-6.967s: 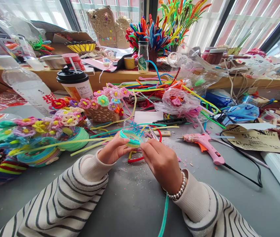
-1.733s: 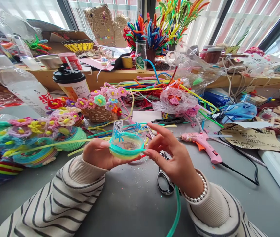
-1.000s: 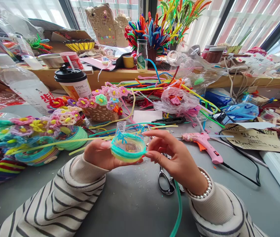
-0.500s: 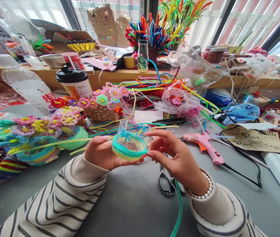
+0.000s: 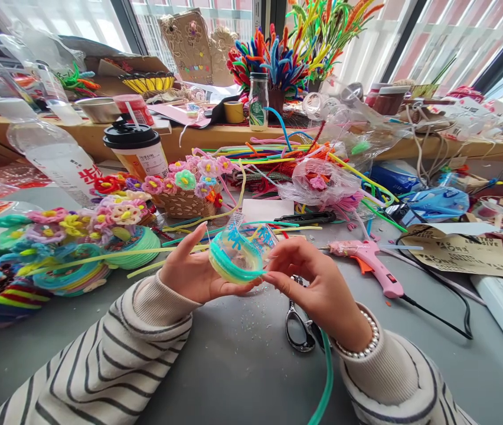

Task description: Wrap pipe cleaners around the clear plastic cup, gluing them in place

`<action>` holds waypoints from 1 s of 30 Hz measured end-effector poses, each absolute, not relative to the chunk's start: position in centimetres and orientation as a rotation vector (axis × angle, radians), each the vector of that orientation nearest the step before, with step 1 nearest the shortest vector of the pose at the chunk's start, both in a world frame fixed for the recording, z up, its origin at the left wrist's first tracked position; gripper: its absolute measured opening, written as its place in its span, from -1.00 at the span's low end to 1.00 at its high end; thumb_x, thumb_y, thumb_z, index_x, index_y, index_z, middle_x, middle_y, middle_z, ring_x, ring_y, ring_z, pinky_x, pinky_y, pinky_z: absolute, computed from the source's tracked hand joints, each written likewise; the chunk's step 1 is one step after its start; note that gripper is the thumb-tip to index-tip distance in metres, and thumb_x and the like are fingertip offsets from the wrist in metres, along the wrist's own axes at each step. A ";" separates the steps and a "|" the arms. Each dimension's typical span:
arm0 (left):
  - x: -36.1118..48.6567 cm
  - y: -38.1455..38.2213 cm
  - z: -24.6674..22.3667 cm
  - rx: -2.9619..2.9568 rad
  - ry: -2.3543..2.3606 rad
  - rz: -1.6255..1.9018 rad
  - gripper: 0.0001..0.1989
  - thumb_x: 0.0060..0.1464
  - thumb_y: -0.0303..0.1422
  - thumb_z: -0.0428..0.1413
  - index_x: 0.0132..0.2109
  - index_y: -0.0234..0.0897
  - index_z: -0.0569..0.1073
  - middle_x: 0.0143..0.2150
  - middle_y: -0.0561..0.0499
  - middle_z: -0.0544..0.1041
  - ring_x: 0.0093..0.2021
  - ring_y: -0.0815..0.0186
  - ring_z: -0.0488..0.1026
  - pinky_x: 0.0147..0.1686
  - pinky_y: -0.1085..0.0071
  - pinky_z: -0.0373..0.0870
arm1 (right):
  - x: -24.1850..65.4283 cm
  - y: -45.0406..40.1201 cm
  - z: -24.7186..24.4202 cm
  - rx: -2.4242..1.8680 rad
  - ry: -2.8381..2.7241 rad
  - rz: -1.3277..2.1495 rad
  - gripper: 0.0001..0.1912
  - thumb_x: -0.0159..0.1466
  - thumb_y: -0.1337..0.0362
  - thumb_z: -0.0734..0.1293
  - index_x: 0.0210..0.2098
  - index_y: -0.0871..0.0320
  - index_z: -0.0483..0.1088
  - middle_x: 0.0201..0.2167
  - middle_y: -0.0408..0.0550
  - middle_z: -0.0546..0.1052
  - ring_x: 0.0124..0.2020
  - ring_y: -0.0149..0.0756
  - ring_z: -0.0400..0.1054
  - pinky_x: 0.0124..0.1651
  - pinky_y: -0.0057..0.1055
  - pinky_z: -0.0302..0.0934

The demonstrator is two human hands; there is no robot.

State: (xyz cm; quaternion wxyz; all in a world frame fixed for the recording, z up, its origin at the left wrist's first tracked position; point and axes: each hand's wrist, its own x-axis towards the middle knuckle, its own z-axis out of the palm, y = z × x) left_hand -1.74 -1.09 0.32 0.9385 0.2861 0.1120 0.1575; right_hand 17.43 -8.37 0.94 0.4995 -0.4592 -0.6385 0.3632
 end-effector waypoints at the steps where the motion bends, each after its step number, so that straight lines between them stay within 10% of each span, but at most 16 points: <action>1: -1.7 -1.1 0.3 0.571 0.237 0.332 -0.31 -0.01 0.06 -0.16 0.03 -0.46 0.29 -0.06 -0.24 0.44 -0.05 0.11 0.40 0.03 0.27 0.13 | 17.4 -8.4 0.9 -1.112 -1.540 0.874 -0.83 0.09 0.33 0.35 -0.32 0.10 0.28 -0.45 -0.14 0.41 -0.43 -0.46 0.35 -0.42 -0.56 0.32; 12: -0.8 0.0 0.1 0.421 0.750 0.831 -0.83 0.07 -0.46 -0.07 -0.29 -0.40 0.42 -0.43 -0.02 0.52 -0.43 0.41 0.48 -0.34 0.51 0.41 | 18.2 -8.2 0.7 -1.151 -1.460 0.817 -0.83 0.09 0.31 0.35 -0.35 0.11 0.26 -0.47 -0.18 0.39 -0.49 -0.51 0.30 -0.45 -0.59 0.27; 30: -1.2 0.3 0.5 0.450 0.961 0.906 -0.84 -0.03 -0.61 0.05 -0.48 -0.45 0.48 -0.63 0.00 0.48 -0.62 0.47 0.44 -0.59 0.67 0.42 | 18.9 -7.6 0.7 -1.287 -1.308 0.674 -0.79 0.06 0.23 0.37 -0.36 0.13 0.28 -0.48 -0.16 0.40 -0.54 -0.49 0.29 -0.50 -0.54 0.27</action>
